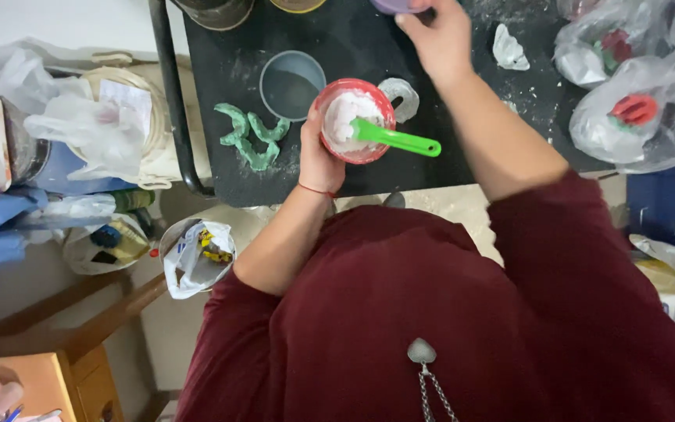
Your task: The person retrieves a small white object from a drawer and places it on a table. They then pour a white powder from a bag into a red bowl and add water from a purple cup. Using a green spatula, the person mixes the ingredients into a pink paste and applies it to a small object.
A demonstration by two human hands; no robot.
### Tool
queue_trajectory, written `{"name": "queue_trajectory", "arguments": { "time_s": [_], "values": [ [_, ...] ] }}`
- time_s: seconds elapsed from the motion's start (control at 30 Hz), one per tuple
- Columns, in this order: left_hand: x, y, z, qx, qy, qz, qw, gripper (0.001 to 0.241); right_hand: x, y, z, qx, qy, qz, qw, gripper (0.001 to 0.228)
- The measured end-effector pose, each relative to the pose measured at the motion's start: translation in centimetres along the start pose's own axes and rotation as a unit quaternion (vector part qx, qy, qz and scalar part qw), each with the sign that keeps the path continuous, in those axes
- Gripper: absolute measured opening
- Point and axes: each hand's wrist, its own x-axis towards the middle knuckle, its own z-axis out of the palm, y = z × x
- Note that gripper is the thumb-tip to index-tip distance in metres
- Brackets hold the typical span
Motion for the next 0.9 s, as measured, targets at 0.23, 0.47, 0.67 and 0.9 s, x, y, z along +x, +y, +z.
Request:
{"name": "queue_trajectory", "arguments": {
  "time_s": [0.23,0.47,0.67,0.9],
  "values": [
    [0.2,-0.1,0.9,-0.046,-0.087,-0.080,0.992,0.069,-4.3,-9.4,-12.2,0.028,-0.113,-0.010,0.993,0.040],
    [0.5,-1.2,3.0,-0.047,-0.093,-0.107,0.989,0.062,-9.9,-14.8,-18.5,0.001,-0.153,-0.062,0.986,0.043],
    [-0.7,-1.0,5.3,0.002,-0.153,-0.092,0.984,0.054,-12.7,-16.1,-20.0,-0.030,-0.123,-0.071,0.989,0.041],
    [-0.9,-1.2,6.1,0.025,-0.171,-0.080,0.982,0.048,-13.5,-17.1,-20.8,-0.052,-0.112,-0.102,0.987,0.036]
  ]
}}
